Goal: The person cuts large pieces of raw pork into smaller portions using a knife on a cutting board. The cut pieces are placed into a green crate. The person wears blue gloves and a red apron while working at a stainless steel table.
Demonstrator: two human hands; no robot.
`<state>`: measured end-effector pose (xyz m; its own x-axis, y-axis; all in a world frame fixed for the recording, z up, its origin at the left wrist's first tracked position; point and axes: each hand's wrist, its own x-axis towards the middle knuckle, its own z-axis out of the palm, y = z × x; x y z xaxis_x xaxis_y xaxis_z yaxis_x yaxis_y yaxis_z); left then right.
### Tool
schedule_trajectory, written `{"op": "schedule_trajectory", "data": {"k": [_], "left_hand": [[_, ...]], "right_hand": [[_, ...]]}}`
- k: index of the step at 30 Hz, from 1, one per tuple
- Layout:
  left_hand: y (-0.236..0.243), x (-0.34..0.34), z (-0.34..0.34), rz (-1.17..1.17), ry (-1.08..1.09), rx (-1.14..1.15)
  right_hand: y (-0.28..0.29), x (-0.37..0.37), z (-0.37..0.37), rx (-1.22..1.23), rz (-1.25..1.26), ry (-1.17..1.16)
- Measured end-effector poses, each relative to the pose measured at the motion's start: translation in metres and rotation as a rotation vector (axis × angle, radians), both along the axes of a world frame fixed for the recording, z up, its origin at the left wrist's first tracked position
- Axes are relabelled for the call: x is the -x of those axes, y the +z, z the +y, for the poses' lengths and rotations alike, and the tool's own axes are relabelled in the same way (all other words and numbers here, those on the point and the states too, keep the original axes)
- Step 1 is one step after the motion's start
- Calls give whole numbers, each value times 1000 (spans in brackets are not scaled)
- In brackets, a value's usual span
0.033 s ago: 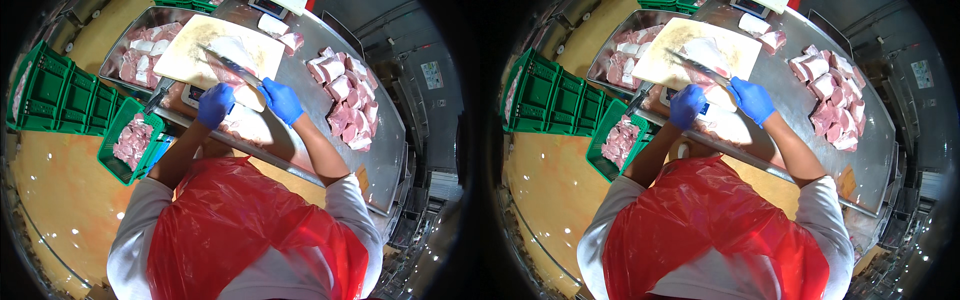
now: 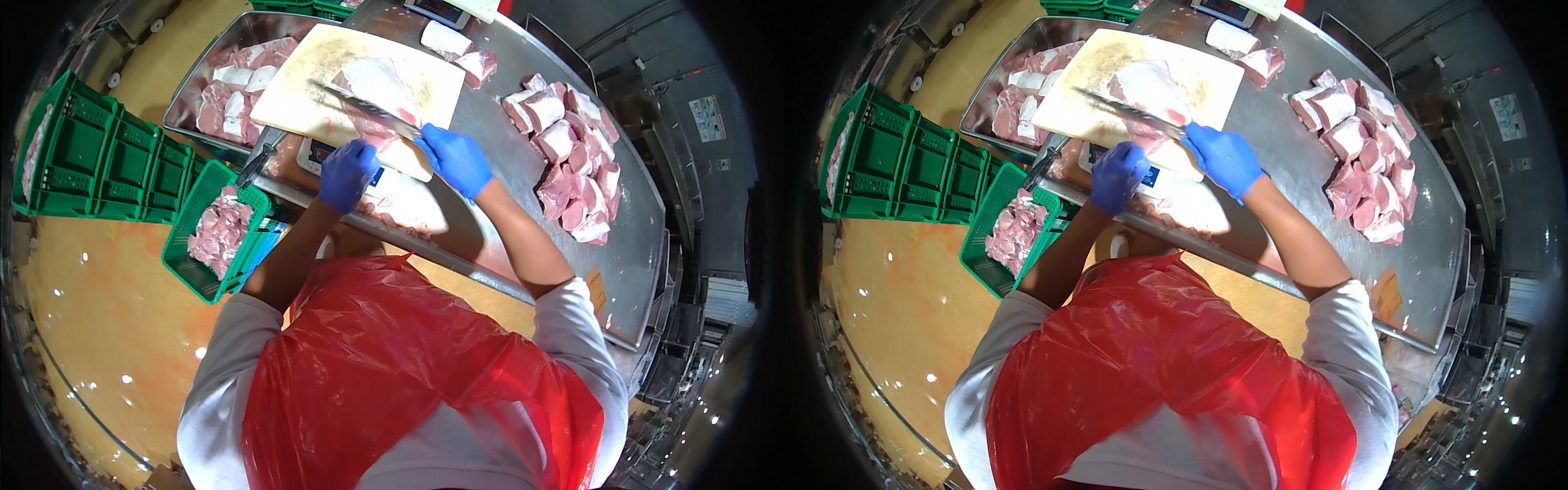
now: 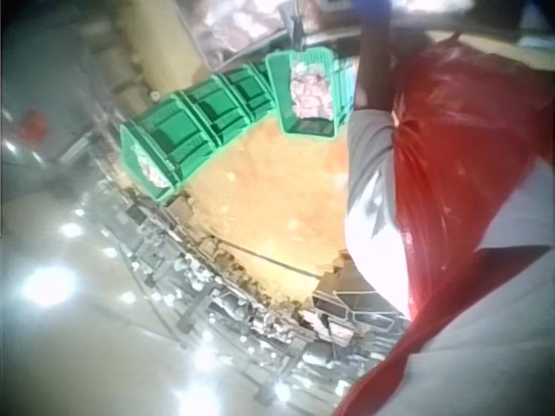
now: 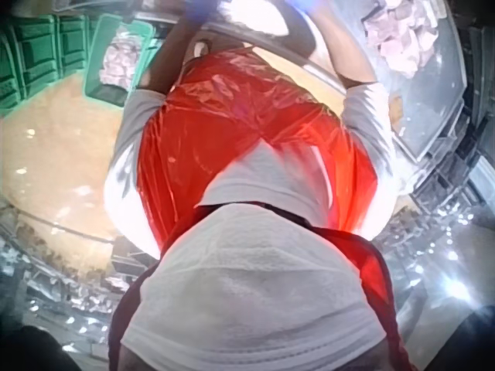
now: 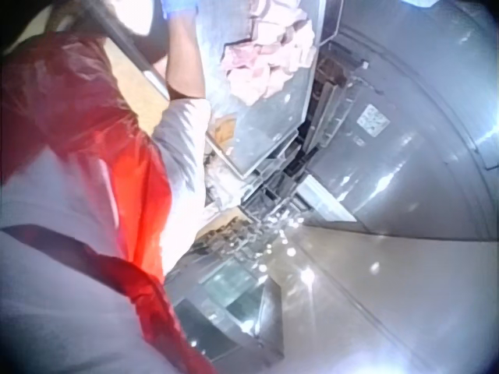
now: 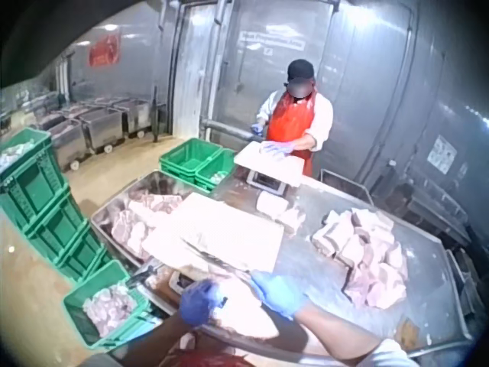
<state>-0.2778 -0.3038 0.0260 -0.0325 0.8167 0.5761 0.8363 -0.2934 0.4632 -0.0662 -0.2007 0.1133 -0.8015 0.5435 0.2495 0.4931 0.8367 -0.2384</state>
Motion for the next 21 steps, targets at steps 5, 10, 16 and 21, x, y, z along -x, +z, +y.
{"op": "schedule_trajectory", "data": {"k": [5, 10, 16, 21], "left_hand": [[-12, 0, -9, -8, -27, -114], [-26, 15, -21, -107, -71, -116], [-25, 107, -106, -133, 381, -358], [-51, 253, -204, 197, 604, 592]], "right_hand": [[20, 55, 4, 31, -236, 122], [19, -64, 91, 0, -464, 131], [30, -190, 102, -176, -451, -55], [-37, -156, 20, 243, 186, -386]]}}
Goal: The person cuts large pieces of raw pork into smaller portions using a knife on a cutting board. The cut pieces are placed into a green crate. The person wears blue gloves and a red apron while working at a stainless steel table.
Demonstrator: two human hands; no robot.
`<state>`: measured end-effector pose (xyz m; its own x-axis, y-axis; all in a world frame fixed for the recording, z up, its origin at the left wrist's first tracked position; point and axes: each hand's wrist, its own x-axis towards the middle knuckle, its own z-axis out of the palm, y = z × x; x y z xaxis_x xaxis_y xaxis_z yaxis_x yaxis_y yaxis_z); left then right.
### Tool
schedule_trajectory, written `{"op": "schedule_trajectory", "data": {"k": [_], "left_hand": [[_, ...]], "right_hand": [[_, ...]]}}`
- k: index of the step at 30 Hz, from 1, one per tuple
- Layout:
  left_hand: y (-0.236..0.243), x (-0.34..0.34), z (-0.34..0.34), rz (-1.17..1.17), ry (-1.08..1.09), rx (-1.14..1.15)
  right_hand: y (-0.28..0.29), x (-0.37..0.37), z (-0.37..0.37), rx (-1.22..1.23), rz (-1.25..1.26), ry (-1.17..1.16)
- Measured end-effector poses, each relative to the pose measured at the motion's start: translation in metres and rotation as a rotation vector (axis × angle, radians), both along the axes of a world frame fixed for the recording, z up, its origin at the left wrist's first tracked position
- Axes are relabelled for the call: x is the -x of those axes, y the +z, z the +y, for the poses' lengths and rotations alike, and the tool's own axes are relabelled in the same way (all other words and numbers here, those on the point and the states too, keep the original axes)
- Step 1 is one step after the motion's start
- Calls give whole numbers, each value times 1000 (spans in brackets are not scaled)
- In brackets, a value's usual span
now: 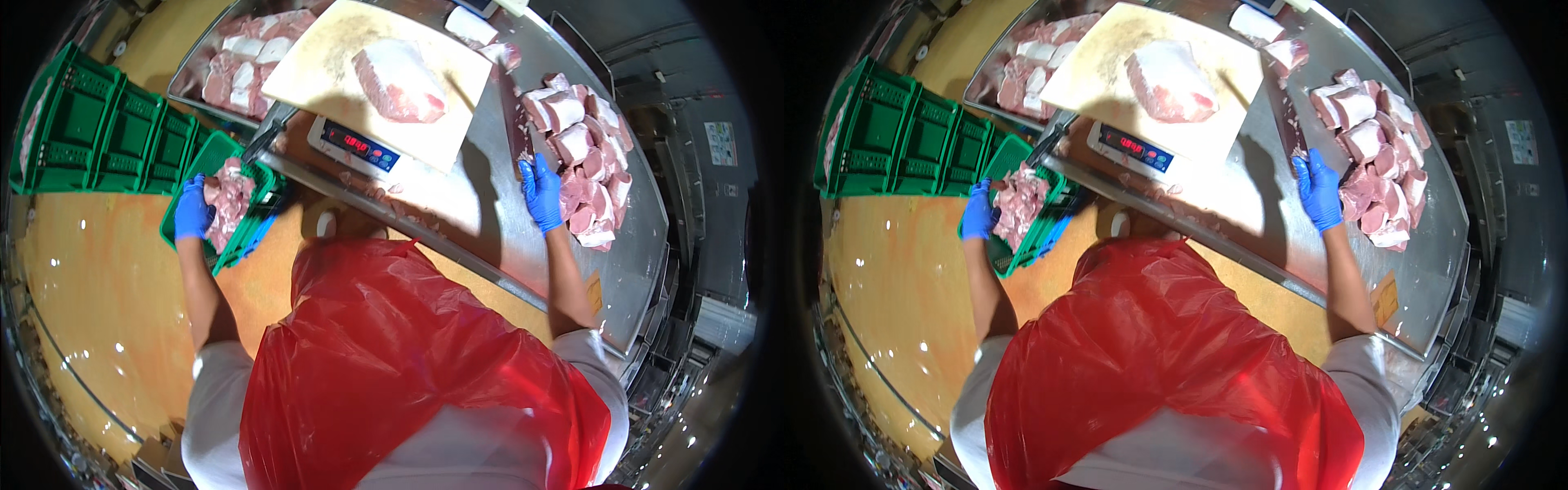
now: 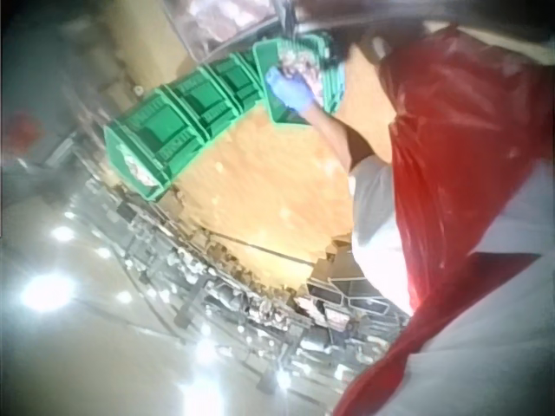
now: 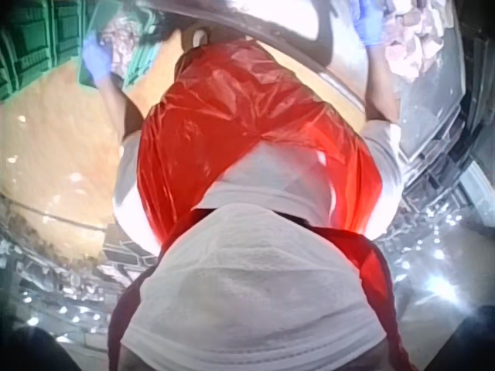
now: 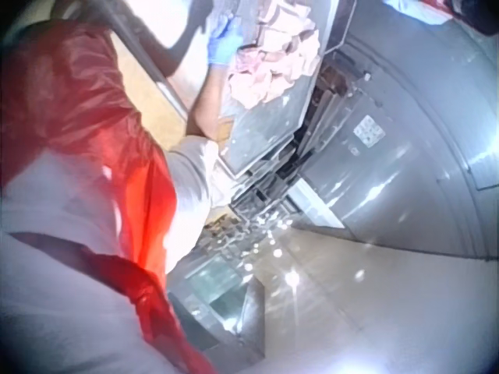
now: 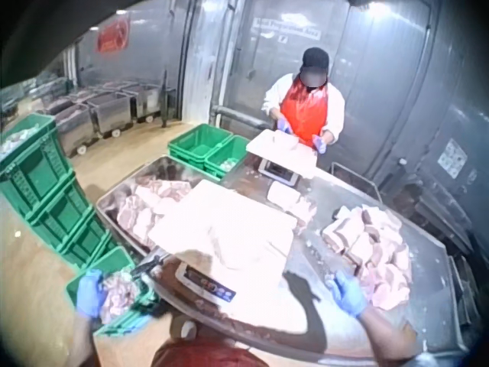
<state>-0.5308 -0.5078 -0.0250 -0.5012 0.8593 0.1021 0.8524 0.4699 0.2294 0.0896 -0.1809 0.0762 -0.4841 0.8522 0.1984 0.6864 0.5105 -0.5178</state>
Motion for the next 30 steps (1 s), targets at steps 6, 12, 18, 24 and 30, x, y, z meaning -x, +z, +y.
{"op": "schedule_trajectory", "data": {"k": [6, 12, 18, 24, 30], "left_hand": [[117, -70, 205, -445, -563, -499], [43, -122, 373, -758, -578, -492], [23, -144, 280, 114, -751, -512], [59, -204, 206, -485, -183, -877], [44, -209, 225, -518, -164, -767]], "right_hand": [[22, 141, -50, 408, 724, -192], [-13, 228, -5, 539, 1156, -129], [18, 221, 48, 398, 906, -10], [63, 247, -25, 81, 253, 60], [23, 299, -43, -84, -104, 226]]}}
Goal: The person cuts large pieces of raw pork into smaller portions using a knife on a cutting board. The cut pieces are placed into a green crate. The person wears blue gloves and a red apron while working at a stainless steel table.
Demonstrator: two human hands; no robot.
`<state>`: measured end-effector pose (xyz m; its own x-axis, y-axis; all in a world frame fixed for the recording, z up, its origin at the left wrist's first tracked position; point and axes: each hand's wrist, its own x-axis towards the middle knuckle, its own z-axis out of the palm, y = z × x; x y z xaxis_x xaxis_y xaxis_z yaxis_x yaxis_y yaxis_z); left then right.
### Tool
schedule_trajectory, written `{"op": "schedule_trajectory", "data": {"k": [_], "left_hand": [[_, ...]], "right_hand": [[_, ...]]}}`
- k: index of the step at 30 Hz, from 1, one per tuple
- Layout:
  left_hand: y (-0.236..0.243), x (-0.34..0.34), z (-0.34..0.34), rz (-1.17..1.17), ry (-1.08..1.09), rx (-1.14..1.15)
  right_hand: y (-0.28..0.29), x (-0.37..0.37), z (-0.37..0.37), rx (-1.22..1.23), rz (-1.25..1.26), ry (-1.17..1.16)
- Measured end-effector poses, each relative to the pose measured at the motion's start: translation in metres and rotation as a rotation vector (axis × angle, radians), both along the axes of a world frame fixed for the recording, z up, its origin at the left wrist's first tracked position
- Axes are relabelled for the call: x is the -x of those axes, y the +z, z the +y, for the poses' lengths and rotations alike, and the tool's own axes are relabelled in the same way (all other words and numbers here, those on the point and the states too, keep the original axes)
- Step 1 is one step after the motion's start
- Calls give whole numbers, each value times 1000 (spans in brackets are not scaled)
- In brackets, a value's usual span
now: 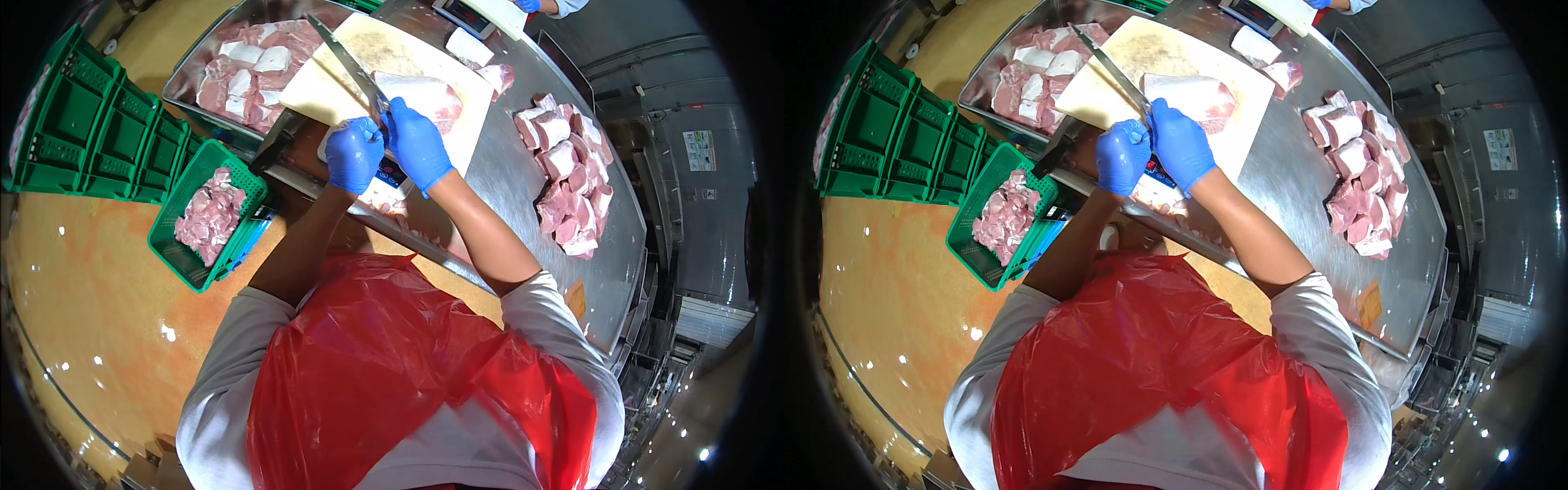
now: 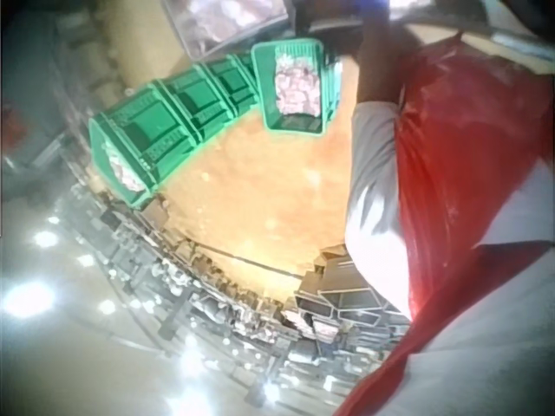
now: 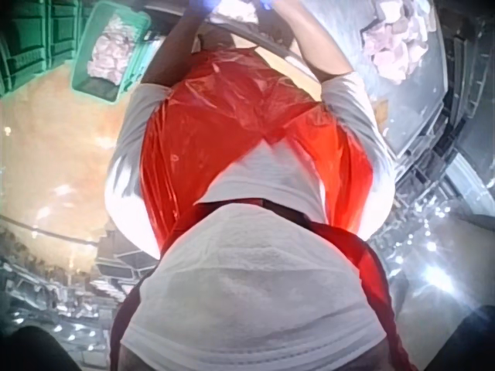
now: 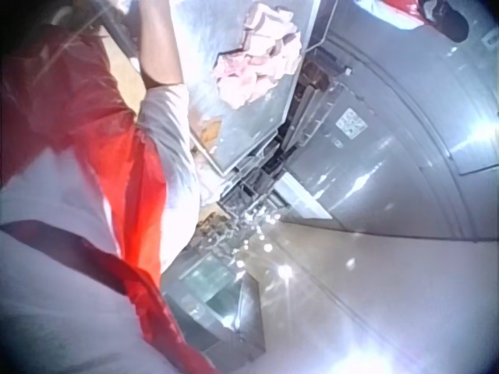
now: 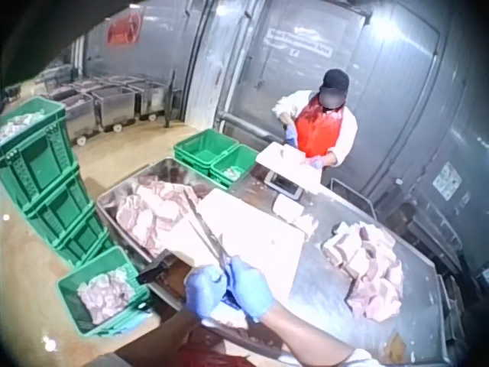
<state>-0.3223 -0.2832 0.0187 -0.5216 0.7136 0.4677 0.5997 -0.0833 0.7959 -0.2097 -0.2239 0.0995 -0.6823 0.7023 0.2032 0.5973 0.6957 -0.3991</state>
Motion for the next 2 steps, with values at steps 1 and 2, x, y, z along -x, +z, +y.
{"op": "schedule_trajectory", "data": {"k": [1, 2], "left_hand": [[-2, 1, 0, -12, -10, 6], [-4, 3, -1, -3, -12, -23]], "right_hand": [[0, 3, 1, -8, -44, -11], [2, 4, 2, -15, -88, -23]]}}
